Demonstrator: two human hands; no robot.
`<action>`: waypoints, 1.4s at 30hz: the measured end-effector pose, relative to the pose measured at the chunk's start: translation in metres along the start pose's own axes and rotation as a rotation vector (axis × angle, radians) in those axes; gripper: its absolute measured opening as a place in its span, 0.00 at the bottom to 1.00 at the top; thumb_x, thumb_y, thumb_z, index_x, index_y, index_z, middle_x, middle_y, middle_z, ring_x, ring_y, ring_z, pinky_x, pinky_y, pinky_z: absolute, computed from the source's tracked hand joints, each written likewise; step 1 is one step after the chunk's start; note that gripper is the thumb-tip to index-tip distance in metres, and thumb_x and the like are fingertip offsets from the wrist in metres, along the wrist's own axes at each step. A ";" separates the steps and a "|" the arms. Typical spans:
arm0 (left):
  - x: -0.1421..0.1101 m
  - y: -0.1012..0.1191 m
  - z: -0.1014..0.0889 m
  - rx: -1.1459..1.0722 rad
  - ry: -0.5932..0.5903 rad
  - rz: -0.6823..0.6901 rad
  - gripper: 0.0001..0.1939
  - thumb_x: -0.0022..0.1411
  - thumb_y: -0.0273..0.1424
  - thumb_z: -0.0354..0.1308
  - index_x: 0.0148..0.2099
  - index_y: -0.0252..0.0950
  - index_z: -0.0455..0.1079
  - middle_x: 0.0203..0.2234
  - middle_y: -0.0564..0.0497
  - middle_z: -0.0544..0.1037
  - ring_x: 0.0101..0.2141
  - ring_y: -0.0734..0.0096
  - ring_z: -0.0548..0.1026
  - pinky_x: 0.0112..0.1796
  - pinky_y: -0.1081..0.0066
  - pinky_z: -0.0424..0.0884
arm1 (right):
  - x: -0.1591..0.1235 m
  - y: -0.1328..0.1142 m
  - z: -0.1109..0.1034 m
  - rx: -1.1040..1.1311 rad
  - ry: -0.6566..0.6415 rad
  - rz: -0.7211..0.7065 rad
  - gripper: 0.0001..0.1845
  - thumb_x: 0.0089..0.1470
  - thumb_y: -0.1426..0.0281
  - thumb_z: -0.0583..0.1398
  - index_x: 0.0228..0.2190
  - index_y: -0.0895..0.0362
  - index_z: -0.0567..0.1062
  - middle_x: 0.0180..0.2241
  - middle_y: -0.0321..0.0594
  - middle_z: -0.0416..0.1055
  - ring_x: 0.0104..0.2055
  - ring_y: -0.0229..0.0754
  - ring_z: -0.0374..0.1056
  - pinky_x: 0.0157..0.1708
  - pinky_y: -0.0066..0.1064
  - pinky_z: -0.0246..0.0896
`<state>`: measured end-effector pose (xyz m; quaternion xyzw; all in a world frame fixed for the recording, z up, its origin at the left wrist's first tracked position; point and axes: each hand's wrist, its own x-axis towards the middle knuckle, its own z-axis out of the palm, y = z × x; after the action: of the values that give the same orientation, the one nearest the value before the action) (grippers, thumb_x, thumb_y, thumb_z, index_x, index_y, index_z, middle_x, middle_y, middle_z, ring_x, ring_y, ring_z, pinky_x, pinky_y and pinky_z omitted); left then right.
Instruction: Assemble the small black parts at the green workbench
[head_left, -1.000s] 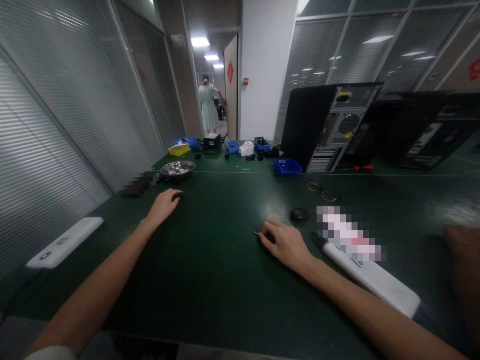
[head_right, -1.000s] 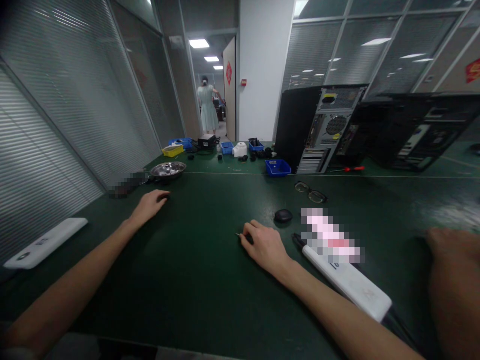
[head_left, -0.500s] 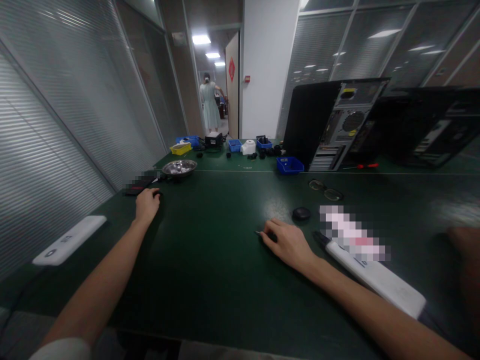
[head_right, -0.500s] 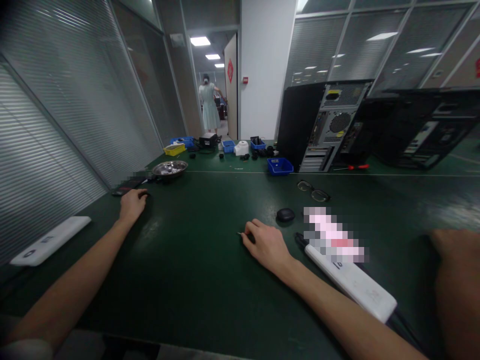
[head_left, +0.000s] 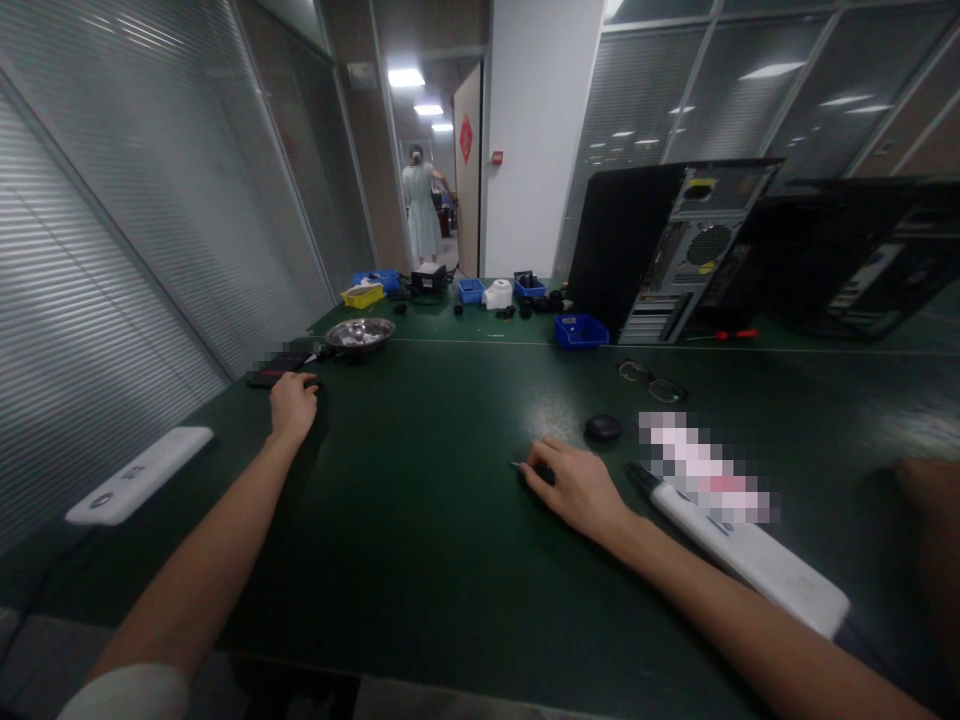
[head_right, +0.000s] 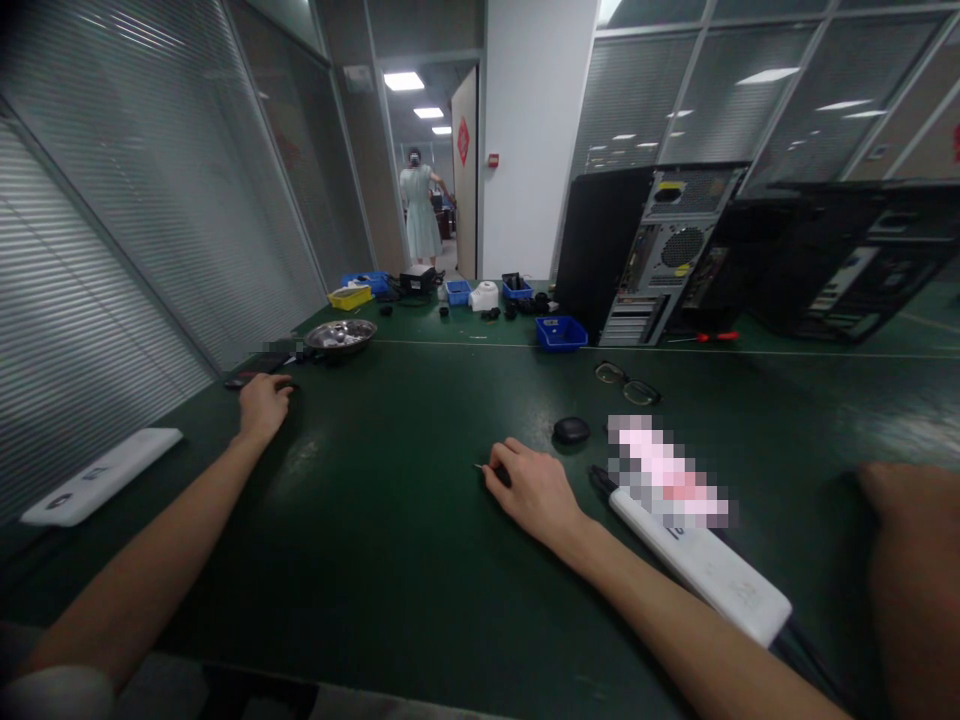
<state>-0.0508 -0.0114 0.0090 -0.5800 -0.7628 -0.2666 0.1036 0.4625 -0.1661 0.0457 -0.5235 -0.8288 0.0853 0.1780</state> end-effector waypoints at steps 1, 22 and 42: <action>0.002 -0.002 0.001 -0.009 0.001 -0.011 0.17 0.64 0.28 0.52 0.52 0.31 0.76 0.49 0.39 0.76 0.50 0.53 0.73 0.56 0.61 0.66 | 0.000 0.000 0.000 -0.001 0.000 -0.001 0.11 0.65 0.61 0.55 0.37 0.52 0.73 0.38 0.37 0.73 0.33 0.38 0.69 0.33 0.29 0.57; -0.004 0.014 -0.011 0.242 -0.133 0.052 0.21 0.64 0.26 0.49 0.56 0.31 0.74 0.46 0.34 0.79 0.46 0.47 0.77 0.46 0.58 0.72 | 0.000 -0.002 -0.001 -0.020 -0.008 0.002 0.11 0.65 0.61 0.55 0.36 0.53 0.73 0.38 0.37 0.73 0.34 0.38 0.70 0.32 0.29 0.56; -0.008 0.017 -0.015 0.280 -0.103 0.096 0.19 0.64 0.25 0.48 0.48 0.29 0.77 0.45 0.33 0.74 0.47 0.47 0.72 0.46 0.57 0.71 | 0.000 0.000 0.000 -0.007 -0.009 -0.006 0.12 0.65 0.60 0.54 0.37 0.52 0.73 0.38 0.36 0.72 0.33 0.38 0.69 0.32 0.29 0.57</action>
<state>-0.0349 -0.0231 0.0225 -0.6085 -0.7682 -0.1222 0.1569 0.4620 -0.1662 0.0457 -0.5213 -0.8315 0.0841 0.1725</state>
